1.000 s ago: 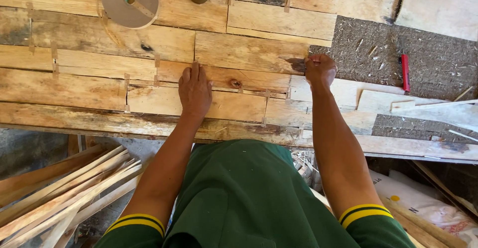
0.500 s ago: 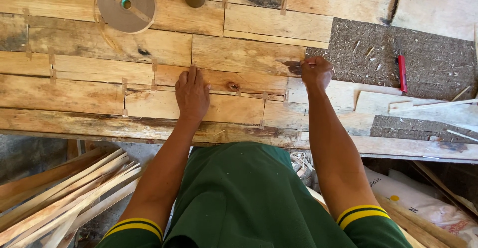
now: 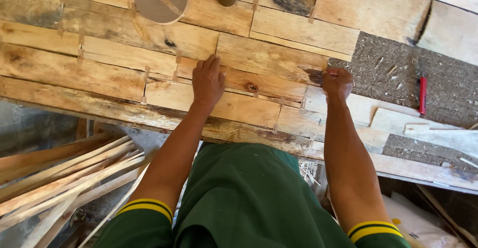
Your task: Cutting and fitting thin wood strips to assemble a decorative wood panel on a workbench.
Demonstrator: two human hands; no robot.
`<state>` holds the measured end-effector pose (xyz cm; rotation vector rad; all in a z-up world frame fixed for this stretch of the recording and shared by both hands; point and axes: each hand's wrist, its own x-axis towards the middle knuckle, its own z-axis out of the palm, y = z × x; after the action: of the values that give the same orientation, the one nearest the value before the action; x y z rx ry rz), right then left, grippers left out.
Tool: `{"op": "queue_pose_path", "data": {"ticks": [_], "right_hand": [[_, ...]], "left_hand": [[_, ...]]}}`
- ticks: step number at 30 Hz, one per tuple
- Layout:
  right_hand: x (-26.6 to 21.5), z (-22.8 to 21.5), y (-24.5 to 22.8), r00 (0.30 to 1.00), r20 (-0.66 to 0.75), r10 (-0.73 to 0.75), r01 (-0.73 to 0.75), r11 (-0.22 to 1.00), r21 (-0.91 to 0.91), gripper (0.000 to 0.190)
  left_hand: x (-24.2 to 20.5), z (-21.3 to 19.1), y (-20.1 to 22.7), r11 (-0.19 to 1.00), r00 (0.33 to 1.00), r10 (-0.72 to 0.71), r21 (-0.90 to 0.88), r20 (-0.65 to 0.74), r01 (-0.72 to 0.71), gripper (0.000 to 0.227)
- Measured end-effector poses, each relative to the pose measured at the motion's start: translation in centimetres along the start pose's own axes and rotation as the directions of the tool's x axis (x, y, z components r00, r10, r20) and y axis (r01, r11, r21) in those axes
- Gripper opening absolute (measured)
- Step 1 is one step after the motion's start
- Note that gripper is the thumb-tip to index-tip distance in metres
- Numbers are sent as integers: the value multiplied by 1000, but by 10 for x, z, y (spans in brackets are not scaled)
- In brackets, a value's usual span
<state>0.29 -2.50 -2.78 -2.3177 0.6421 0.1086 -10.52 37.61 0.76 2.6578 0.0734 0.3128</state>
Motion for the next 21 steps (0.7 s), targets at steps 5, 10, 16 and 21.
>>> {"op": "queue_pose_path", "data": {"ticks": [5,10,16,21], "right_hand": [[-3,-4,-9,1000,11,29,-29,999,-16,14],[-8,-9,-22,987,51,153,-151,988,-34,10],[-12,-12,-28,988,43,149,-148,989,-27,10],[-5,-12,-18,988,61,142,-142,990,-1,12]], "left_hand": [[10,-4,6,1000,999,6,18,51,-6,56],[9,1,5,995,990,-28,102,139,14,56],[11,-5,8,992,981,-36,129,188,12,58],[8,-3,5,994,982,-31,110,185,11,61]]}}
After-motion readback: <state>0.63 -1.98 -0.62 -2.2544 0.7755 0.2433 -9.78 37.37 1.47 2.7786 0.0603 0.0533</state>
